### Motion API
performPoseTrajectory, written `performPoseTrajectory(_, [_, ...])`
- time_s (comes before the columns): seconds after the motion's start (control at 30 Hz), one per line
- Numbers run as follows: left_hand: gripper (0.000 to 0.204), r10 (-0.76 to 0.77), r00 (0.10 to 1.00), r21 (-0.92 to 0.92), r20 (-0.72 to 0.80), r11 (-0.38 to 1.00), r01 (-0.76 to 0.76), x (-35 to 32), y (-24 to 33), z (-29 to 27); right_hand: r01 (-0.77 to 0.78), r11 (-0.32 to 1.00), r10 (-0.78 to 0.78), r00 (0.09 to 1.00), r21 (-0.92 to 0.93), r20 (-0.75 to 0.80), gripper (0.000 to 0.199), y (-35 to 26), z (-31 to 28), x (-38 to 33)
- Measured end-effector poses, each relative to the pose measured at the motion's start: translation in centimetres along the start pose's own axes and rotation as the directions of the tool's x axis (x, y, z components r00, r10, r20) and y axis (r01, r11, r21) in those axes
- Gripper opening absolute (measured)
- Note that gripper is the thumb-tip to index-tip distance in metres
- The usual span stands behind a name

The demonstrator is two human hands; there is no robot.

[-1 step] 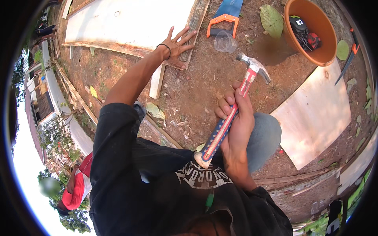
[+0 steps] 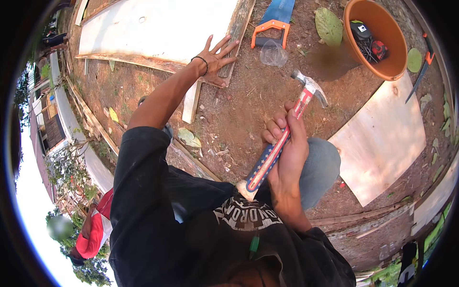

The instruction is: The person assembles a wooden frame on a white board outdoors. They use a hammer to drive nails into the frame, a hand saw to cut a wooden piece, and a utility knife to trim edges. The person repeatedly positions and secures wooden pieces to the frame.

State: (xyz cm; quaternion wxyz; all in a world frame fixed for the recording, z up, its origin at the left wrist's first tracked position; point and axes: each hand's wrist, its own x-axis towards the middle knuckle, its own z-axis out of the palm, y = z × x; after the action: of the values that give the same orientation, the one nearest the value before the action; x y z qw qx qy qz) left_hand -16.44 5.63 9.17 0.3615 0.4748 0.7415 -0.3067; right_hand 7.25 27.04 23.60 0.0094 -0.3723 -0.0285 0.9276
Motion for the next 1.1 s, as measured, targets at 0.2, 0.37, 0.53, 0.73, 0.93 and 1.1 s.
performPoseTrajectory(0.2, [0.151, 0.247, 0.962, 0.128, -0.114, 0.964, -0.232, -0.2, -2.6, 2.1, 0.138, 0.985, -0.113, 0.97, 0.103, -0.216, 0.017, 5.2, -0.5, 2.3])
performPoseTrajectory(0.37, [0.155, 0.33, 0.935, 0.525, -0.133, 0.823, -0.216, -0.2, -3.7, 0.6, 0.28, 0.954, -0.255, 0.946, 0.106, -0.203, 0.018, 10.4, -1.9, 4.6])
performPoseTrajectory(0.53, [0.141, 0.5, 0.857, 0.768, -0.122, 0.594, -0.238, 2.5, -3.4, 2.8, 0.345, 0.886, -0.27, 0.927, 0.31, -0.26, 0.019, 19.1, 1.6, 4.8])
performPoseTrajectory(0.73, [0.13, 0.824, 0.561, 0.702, -0.074, 0.443, -0.558, 5.3, -5.4, 0.8, 0.481, 0.545, -0.423, 0.865, 0.687, -0.27, 0.026, 28.6, 4.6, 4.0])
performPoseTrajectory(0.93, [0.097, 0.911, 0.407, 0.726, -0.071, 0.327, -0.605, 5.8, -6.0, 0.5, 0.727, 0.384, -0.541, 0.677, 0.569, -0.499, 0.024, 37.7, 3.3, 5.7])
performPoseTrajectory(1.1, [0.077, 0.873, 0.488, 0.675, 0.006, 0.357, -0.646, 8.8, -4.6, -0.5, 0.836, 0.13, -0.4, 0.536, 0.533, -0.743, 0.03, 42.1, 1.7, 13.6])
